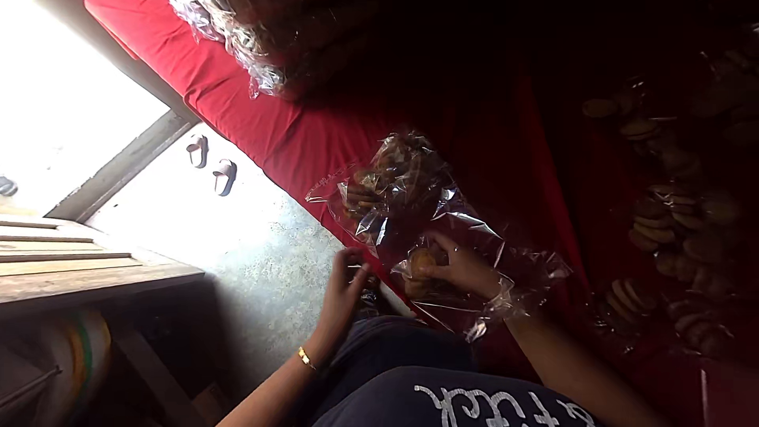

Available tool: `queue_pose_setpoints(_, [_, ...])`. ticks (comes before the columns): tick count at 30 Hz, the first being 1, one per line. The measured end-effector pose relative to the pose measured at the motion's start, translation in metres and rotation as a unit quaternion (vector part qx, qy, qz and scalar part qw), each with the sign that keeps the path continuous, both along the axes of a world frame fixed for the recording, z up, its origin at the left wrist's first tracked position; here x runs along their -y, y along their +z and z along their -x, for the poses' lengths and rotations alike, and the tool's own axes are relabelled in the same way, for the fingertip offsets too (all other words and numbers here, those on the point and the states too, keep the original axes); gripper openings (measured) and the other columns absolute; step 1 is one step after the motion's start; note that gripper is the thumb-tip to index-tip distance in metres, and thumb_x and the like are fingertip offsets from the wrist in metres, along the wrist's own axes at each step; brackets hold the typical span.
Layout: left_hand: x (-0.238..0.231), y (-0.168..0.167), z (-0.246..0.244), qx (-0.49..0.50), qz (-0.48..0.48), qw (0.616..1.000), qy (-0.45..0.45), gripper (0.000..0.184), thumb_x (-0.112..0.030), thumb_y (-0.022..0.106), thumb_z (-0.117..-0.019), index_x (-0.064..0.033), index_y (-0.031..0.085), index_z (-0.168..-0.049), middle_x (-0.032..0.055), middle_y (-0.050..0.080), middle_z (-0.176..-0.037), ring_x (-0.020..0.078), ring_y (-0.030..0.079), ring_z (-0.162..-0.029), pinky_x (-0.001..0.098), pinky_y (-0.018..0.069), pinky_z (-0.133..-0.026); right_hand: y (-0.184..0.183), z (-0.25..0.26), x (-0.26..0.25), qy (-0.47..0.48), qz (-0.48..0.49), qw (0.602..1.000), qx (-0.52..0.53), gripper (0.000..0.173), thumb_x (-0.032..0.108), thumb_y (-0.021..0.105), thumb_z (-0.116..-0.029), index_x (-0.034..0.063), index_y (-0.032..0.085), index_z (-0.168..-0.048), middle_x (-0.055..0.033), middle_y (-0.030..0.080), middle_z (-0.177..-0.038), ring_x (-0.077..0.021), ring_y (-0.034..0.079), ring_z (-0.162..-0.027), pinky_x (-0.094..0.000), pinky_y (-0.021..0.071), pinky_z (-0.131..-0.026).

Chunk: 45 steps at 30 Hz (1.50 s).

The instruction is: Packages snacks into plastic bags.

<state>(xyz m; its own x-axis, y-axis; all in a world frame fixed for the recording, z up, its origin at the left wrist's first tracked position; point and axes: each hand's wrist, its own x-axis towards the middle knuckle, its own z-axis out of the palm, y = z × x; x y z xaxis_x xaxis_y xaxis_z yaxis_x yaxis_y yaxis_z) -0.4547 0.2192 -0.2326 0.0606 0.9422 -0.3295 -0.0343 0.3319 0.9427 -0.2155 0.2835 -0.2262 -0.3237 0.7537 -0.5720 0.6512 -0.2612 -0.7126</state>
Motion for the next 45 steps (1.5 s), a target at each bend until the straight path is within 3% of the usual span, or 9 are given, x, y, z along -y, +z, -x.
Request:
queue_pose_setpoints(4, [-0.019, -0.01, 0.005, 0.096, 0.101, 0.988, 0.059, 0.046, -0.014, 0.041, -0.1084, 0.0008, 0.029, -0.15, 0.0148, 0.061, -0.124, 0.0187, 0.071, -0.1, 0.0345, 0.0606, -0.084, -0.018, -0.022, 0.022, 0.049, -0.123, 0.987, -0.088, 0.042, 0.016, 0.071, -0.0865, -0.0128, 0.063, -0.117, -0.0282, 0.063, -0.121, -0.0327, 0.06, -0.113, -0.0422, 0.0464, -0.1])
queue_pose_setpoints(8, [-0.031, -0.005, 0.005, 0.095, 0.061, 0.991, 0.069, 0.046, -0.011, 0.043, -0.1068, -0.0017, 0.028, -0.149, 0.0119, 0.06, -0.123, 0.0165, 0.069, -0.102, 0.0322, 0.0603, -0.084, -0.04, -0.037, 0.035, -0.063, -0.194, 0.911, -0.359, 0.045, 0.02, 0.068, -0.0931, 0.0067, 0.056, -0.134, 0.001, 0.066, -0.131, -0.0099, 0.064, -0.118, -0.0304, 0.054, -0.102])
queue_pose_setpoints(16, [-0.036, -0.01, 0.006, 0.053, 0.05, 0.996, 0.053, 0.059, -0.009, 0.051, -0.1038, -0.0018, 0.021, -0.154, 0.0155, 0.056, -0.13, 0.0154, 0.068, -0.103, 0.0313, 0.0591, -0.086, -0.057, -0.021, 0.04, -0.082, -0.384, 0.915, -0.094, 0.025, 0.015, 0.073, -0.0813, -0.0073, 0.07, -0.091, -0.0288, 0.064, -0.117, -0.0249, 0.066, -0.103, -0.0267, 0.0553, -0.084])
queue_pose_setpoints(19, [-0.042, -0.007, 0.003, 0.063, 0.056, 0.994, 0.063, 0.062, -0.008, 0.053, -0.1034, -0.0015, 0.017, -0.154, 0.0148, 0.056, -0.127, 0.015, 0.068, -0.102, 0.0303, 0.0593, -0.084, -0.051, -0.018, 0.036, -0.165, -0.311, 0.919, -0.179, 0.017, 0.003, 0.061, -0.0885, -0.0098, 0.064, -0.098, -0.0112, 0.065, -0.106, -0.0053, 0.064, -0.098, -0.0176, 0.0544, -0.085])
queue_pose_setpoints(24, [-0.054, -0.014, -0.004, 0.061, 0.004, 0.994, 0.09, 0.057, 0.0, 0.058, -0.0992, 0.0029, 0.026, -0.146, 0.0131, 0.06, -0.114, 0.0128, 0.068, -0.095, 0.0289, 0.0586, -0.084, -0.075, -0.022, 0.04, -0.004, -0.422, 0.904, -0.069, 0.04, 0.025, 0.071, -0.0853, -0.008, 0.067, -0.106, -0.0289, 0.066, -0.122, -0.0418, 0.066, -0.113, -0.0486, 0.0534, -0.096])
queue_pose_setpoints(27, [-0.066, -0.023, -0.013, 0.042, -0.102, 0.991, 0.078, 0.041, 0.004, 0.058, -0.096, 0.0048, 0.041, -0.134, 0.0118, 0.067, -0.109, 0.0127, 0.068, -0.099, 0.0308, 0.0565, -0.091, -0.065, -0.02, 0.035, 0.014, -0.395, 0.914, -0.094, 0.029, 0.013, 0.071, -0.084, -0.007, 0.067, -0.105, -0.0245, 0.069, -0.121, -0.0325, 0.07, -0.11, -0.0399, 0.057, -0.093])
queue_pose_setpoints(36, [-0.026, -0.02, -0.019, 0.032, -0.067, 0.997, -0.022, 0.085, -0.037, 0.058, -0.0967, 0.0012, 0.015, -0.159, 0.0211, 0.036, -0.158, 0.0187, 0.052, -0.133, 0.0337, 0.0496, -0.103, -0.044, 0.059, -0.013, -0.061, -0.476, 0.876, -0.035, 0.025, 0.011, 0.075, -0.0843, -0.0056, 0.071, -0.102, -0.0271, 0.064, -0.108, -0.0339, 0.066, -0.096, -0.0381, 0.0565, -0.086])
queue_pose_setpoints(41, [-0.003, -0.024, -0.027, 0.004, 0.114, 0.99, -0.08, 0.053, -0.014, 0.065, -0.0992, 0.0018, 0.037, -0.141, 0.0102, 0.069, -0.094, 0.0122, 0.069, -0.073, 0.0304, 0.0585, -0.067, -0.039, 0.079, -0.014, 0.0, -0.401, 0.914, -0.067, 0.04, 0.01, 0.073, -0.0807, -0.0074, 0.069, -0.116, -0.0277, 0.067, -0.113, -0.038, 0.066, -0.107, -0.045, 0.052, -0.097])
queue_pose_setpoints(45, [0.002, -0.019, -0.036, -0.08, 0.006, 0.955, -0.284, 0.025, -0.01, 0.053, -0.1037, 0.011, 0.063, -0.113, 0.0173, 0.069, -0.092, 0.02, 0.068, -0.082, 0.038, 0.055, -0.082, -0.049, 0.092, -0.027, 0.016, -0.491, 0.87, -0.049, 0.025, 0.01, 0.066, -0.0903, -0.0057, 0.072, -0.11, -0.0242, 0.071, -0.101, -0.0339, 0.071, -0.092, -0.039, 0.0578, -0.086])
